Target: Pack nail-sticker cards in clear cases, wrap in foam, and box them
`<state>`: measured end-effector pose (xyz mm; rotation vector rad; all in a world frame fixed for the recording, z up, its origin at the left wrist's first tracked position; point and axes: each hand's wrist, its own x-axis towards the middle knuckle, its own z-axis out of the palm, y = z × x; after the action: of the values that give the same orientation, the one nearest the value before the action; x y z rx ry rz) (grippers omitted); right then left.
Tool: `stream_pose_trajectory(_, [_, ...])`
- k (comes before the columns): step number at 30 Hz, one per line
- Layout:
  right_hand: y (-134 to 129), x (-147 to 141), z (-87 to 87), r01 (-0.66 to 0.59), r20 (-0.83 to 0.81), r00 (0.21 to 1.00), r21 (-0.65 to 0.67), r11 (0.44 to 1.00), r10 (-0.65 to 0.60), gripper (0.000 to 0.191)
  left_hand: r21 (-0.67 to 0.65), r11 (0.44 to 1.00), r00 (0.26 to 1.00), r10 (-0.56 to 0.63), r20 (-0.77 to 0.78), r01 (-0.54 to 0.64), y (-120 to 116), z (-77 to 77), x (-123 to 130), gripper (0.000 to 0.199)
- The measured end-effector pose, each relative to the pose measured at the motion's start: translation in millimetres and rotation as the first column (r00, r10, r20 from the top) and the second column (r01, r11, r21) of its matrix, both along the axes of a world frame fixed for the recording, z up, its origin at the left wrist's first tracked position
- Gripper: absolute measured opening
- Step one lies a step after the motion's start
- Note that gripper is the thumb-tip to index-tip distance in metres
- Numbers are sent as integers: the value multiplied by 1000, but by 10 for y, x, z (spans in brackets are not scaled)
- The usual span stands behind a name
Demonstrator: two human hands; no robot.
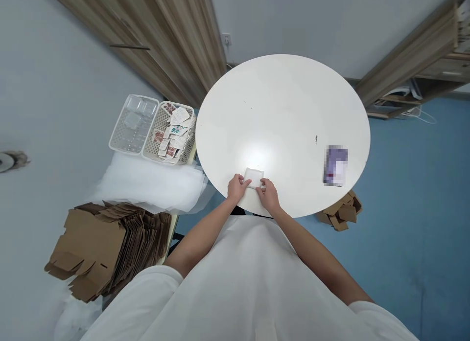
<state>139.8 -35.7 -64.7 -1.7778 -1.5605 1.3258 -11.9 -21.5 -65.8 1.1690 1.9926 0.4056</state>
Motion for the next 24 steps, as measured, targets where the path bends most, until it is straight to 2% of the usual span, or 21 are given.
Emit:
stream_pose_trajectory(5, [143,-61,-1,18,-24,1000,-35,999,-19,30,42,994,984,94,152,-102,-10,-16,-58,20])
stream_pose_trajectory(9, [328,-311,5,11,-30,999,-39,999,-12,31,59,982,955,157,250,-177,64,-4,-307,19])
stream_pose_trajectory(13, [626,-775,25,-6,-34,999,-37,999,5,32,65,960,930,244,276,-272,279,-3,-721,26])
stream_pose_trajectory(19, [1221,-1597,41,-34,-11,999,-17,999,34,33,89,914,879,350,323,-396,773,-34,-1402,33])
stream_pose_trajectory(24, [1576,-2077,22,13,-13,1000,-5,1000,-13,33,108,900,867,366,337,-422,1067,-66,-1686,42])
